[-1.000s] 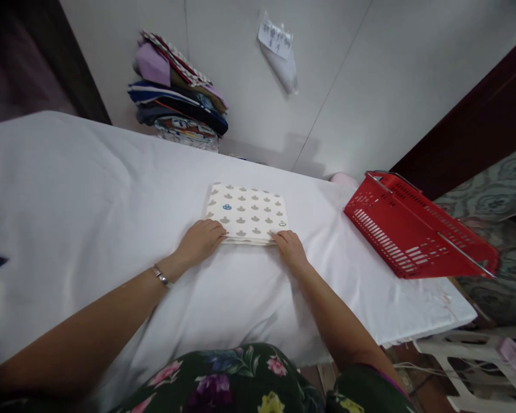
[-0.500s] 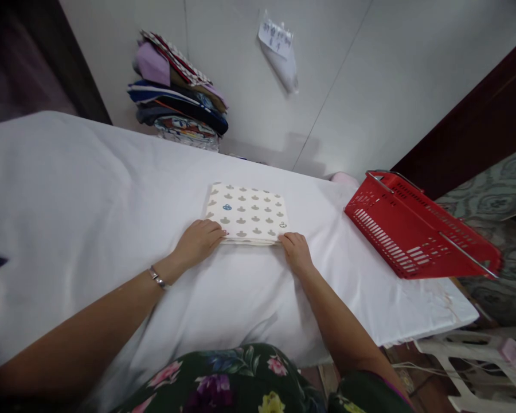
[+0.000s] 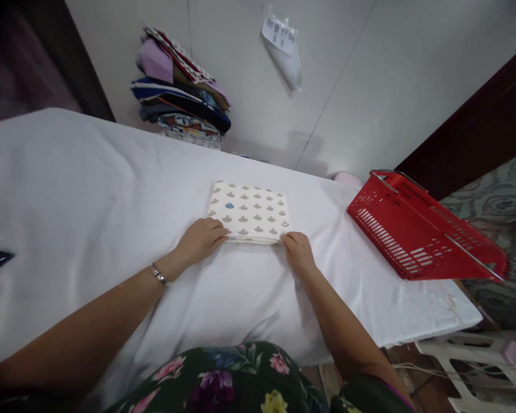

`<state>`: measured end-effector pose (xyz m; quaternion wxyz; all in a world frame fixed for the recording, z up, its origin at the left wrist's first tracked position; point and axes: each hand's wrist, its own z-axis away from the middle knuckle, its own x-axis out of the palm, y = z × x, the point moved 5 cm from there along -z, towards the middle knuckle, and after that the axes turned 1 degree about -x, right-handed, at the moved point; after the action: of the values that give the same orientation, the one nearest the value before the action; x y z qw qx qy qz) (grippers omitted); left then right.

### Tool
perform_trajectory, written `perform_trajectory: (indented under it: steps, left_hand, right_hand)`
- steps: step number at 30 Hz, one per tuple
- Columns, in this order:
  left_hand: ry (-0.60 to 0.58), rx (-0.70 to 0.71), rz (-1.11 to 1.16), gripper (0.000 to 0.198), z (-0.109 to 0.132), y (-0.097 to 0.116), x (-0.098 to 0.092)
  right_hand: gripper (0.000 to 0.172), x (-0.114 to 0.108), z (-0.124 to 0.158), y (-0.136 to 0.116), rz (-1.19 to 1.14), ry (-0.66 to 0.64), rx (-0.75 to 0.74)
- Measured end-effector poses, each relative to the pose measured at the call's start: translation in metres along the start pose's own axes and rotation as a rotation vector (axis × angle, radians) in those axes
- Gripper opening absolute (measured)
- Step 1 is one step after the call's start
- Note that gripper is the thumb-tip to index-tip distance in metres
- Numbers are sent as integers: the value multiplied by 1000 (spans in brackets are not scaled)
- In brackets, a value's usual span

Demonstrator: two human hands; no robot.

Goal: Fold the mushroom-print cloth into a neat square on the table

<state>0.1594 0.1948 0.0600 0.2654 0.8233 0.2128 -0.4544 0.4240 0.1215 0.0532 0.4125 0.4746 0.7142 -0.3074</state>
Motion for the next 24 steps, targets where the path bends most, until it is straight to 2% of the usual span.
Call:
perform_trajectory:
  steps: [7, 12, 18, 24]
  left_hand:
    - [-33, -27, -10, 19, 1, 0, 0]
    - [-26, -38, -49, 17, -1, 0, -2]
    - [42, -38, -121, 20, -2, 0, 2]
    - [-28, 1, -137, 20, 0, 1, 6]
  right_hand:
    - [34, 6, -15, -30, -38, -25, -55]
    - [29, 14, -23, -26, -27, -17, -54]
    - [28, 8, -25, -22, -7, 29, -51]
    - [27, 12, -19, -28, -41, -15, -79]
